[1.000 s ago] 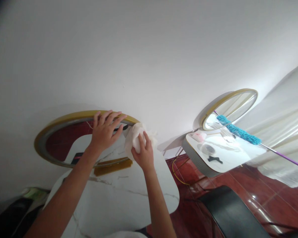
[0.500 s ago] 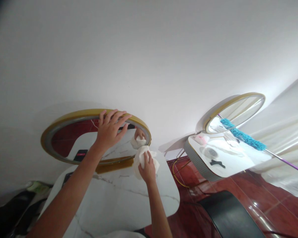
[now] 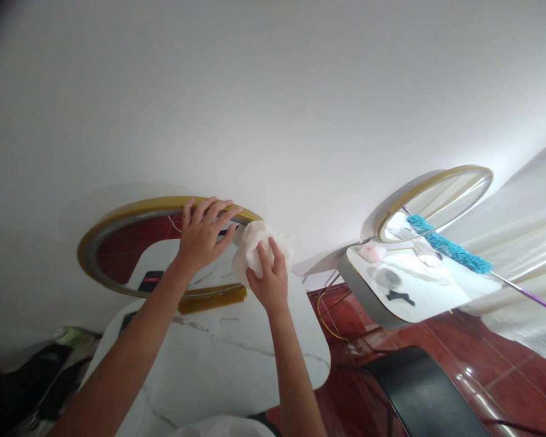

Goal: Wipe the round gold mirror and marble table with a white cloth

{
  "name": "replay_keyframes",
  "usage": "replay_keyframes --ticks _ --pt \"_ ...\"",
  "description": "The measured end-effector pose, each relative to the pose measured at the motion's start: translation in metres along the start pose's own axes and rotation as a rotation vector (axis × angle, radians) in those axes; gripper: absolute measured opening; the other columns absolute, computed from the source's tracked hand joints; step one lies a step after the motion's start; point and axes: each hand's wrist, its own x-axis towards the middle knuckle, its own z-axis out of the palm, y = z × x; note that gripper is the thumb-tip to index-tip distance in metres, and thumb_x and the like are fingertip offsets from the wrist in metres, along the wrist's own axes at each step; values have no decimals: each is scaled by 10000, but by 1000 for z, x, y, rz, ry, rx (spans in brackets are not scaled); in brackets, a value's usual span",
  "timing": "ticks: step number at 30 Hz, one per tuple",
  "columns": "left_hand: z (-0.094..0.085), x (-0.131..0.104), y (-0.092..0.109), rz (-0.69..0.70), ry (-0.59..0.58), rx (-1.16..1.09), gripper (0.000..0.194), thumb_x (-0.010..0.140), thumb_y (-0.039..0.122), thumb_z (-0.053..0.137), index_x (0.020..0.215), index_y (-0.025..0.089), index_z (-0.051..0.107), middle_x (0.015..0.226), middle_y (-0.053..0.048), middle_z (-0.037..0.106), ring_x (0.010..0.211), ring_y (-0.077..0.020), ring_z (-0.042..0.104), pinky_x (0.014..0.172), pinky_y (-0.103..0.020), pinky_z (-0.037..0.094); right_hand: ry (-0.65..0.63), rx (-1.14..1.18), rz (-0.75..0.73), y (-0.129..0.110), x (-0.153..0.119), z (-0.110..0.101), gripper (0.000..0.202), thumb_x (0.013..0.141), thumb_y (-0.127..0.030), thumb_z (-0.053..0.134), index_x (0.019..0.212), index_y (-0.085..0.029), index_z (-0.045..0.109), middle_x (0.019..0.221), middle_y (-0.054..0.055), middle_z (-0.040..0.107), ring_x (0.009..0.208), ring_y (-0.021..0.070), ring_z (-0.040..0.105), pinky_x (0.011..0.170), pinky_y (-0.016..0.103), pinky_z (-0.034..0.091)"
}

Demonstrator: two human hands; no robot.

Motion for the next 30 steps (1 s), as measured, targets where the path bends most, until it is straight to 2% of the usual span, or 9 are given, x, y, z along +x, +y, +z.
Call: replay_keyframes --ticks 3,7,11,14,17,24,27,30 --pt "0 0 -1 -2 -8 11 405 891 299 481 1295 325 501 1321 -5 536 1284 -261 378 1124 -522 148 -101 -66 3 5 -7 8 653 783 -204 591 1386 -290 356 1508 66 208 1298 289 360 1045 494 385" --pt "0 1 -1 1 -14 19 411 889 297 478 1299 323 496 1327 -5 530 1289 -260 371 1126 -520 144 -231 -119 107 21 -39 31 639 743 -192 614 1347 -272 422 1490 75 246 1264 301 384 1024 493 394" --pt "1 1 -1 -1 -18 23 419 884 292 476 1302 325 492 1336 -3 522 1290 -260 370 1130 -522 137 -289 -118 203 36 -77 50 642 728 -171 599 1342 -246 427 1465 106 282 1246 301 410 986 483 428" --pt "1 0 -1 -5 -16 16 426 875 287 485 1299 326 493 1338 -5 521 1289 -266 370 1129 -530 133 -292 -104 207 38 -86 50 652 725 -161 588 1348 -248 418 1459 109 294 1233 297 432 975 488 440" --pt "2 0 -1 -11 -14 -5 429 867 289 496 1295 325 497 1333 -13 524 1288 -274 372 1125 -537 144 -231 -70 166 32 -69 37 654 741 -163 583 1361 -260 397 1475 99 260 1278 296 389 997 492 432" --pt "3 0 0 -9 -2 -2 403 868 295 500 1269 317 519 1318 -18 538 1275 -282 385 1117 -543 147 18 -71 -44 -5 17 -7 614 792 -216 580 1365 -307 378 1500 67 196 1298 299 368 991 494 446" --pt "3 -1 -1 -2 -10 3 373 861 307 511 1232 292 548 1320 -26 538 1281 -289 378 1116 -542 144 14 -138 -90 -20 43 -16 610 798 -228 568 1368 -329 376 1512 28 194 1273 300 381 999 499 428" --pt "2 0 -1 -5 -4 7 371 858 294 511 1226 285 553 1317 -25 542 1274 -289 386 1116 -539 145 -48 -201 -41 -25 54 -17 616 784 -233 576 1364 -322 388 1507 17 228 1225 304 408 984 497 428"
